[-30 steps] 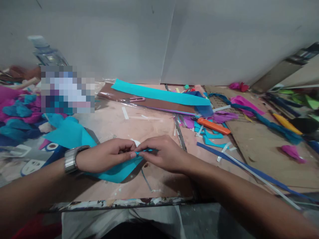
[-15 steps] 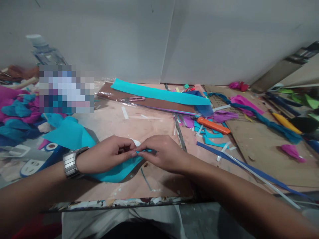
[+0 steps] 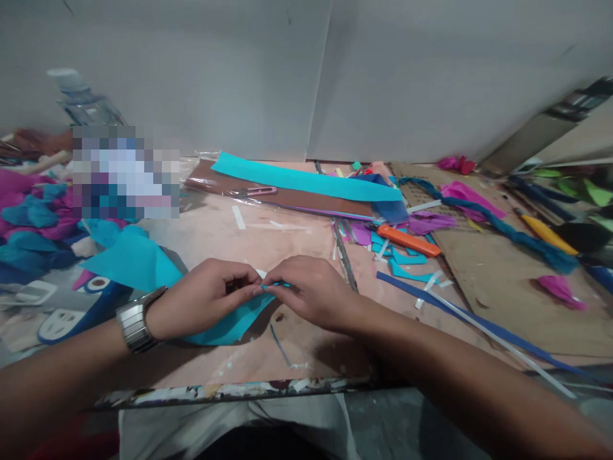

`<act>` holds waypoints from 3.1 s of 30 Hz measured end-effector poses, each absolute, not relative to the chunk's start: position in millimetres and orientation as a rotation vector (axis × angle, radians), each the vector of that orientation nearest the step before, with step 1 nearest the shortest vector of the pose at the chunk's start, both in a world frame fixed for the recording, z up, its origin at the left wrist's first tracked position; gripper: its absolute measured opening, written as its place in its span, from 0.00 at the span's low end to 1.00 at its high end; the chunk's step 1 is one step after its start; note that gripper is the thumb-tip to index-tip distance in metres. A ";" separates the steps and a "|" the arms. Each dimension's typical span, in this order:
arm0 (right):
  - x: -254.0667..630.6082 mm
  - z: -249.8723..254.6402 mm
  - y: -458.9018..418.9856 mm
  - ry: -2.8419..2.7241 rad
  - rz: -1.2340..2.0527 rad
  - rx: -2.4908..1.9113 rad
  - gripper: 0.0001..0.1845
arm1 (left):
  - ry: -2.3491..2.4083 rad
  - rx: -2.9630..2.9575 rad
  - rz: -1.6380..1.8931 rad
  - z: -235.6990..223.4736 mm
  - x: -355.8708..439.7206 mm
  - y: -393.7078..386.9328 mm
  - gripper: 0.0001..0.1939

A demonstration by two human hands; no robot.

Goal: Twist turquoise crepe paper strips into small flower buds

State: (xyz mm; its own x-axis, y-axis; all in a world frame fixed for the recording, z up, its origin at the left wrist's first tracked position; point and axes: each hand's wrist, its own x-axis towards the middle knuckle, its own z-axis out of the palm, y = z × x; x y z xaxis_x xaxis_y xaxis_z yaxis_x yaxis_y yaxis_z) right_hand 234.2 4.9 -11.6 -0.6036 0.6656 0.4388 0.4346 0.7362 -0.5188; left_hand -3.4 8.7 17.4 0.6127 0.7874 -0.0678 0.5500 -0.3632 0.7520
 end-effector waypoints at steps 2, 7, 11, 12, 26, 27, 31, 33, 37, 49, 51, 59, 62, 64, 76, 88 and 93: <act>234.1 -11.4 4.9 -2.319 0.458 -0.803 0.05 | 1.026 2.032 0.387 17.9 -3.2 9.4 0.16; 234.1 -12.5 5.0 -2.334 0.464 -0.818 0.05 | 1.040 2.126 0.397 16.3 -1.6 8.8 0.15; 234.2 -13.2 4.9 -2.322 0.473 -0.875 0.04 | 1.078 2.322 0.413 13.6 -0.3 6.1 0.14; 234.1 -13.2 4.9 -2.323 0.472 -0.887 0.04 | 1.082 2.362 0.409 13.2 -0.1 5.7 0.13; 232.1 -9.7 3.6 -2.314 0.576 -0.918 0.04 | 1.062 2.415 0.430 13.5 -0.3 3.5 0.12; 232.2 -9.6 3.7 -2.318 0.563 -0.908 0.04 | 1.047 2.361 0.452 14.7 -0.9 4.1 0.11; 232.8 -9.2 4.0 -2.345 0.499 -0.849 0.05 | 1.007 2.175 0.493 17.9 -2.7 7.2 0.09; 233.0 -8.6 3.7 -2.350 0.485 -0.824 0.05 | 1.001 2.121 0.495 18.5 -2.8 8.0 0.09; 232.2 -6.5 2.0 -2.348 0.493 -0.848 0.06 | 1.008 2.186 0.522 18.7 -1.4 5.6 0.09; 227.6 -2.7 -1.3 -2.324 0.724 -1.014 0.05 | 1.013 2.813 0.559 1.7 -0.2 -2.7 0.15; 226.0 -2.1 -1.9 -2.322 0.770 -1.034 0.05 | 0.993 2.857 0.563 0.6 -0.3 -4.4 0.15; 226.0 -2.8 -1.3 -2.305 0.790 -1.004 0.05 | 1.036 2.652 0.485 5.9 1.0 -1.7 0.09; 228.4 -1.7 0.5 -2.351 0.706 -0.952 0.05 | 1.010 2.549 0.440 10.6 0.8 1.1 0.08; 229.6 -0.8 1.5 -2.400 0.682 -0.898 0.06 | 0.966 2.469 0.430 13.3 0.8 2.1 0.08; 231.3 -0.6 2.4 -2.486 0.661 -0.742 0.06 | 0.930 2.194 0.393 12.3 2.5 1.8 0.08; 233.6 -5.7 3.6 -2.450 0.707 -0.777 0.05 | 0.948 2.116 0.426 12.2 0.5 4.5 0.07; 232.3 -7.8 4.8 -2.439 0.578 -0.672 0.06 | 0.929 2.082 0.477 11.1 0.3 3.6 0.10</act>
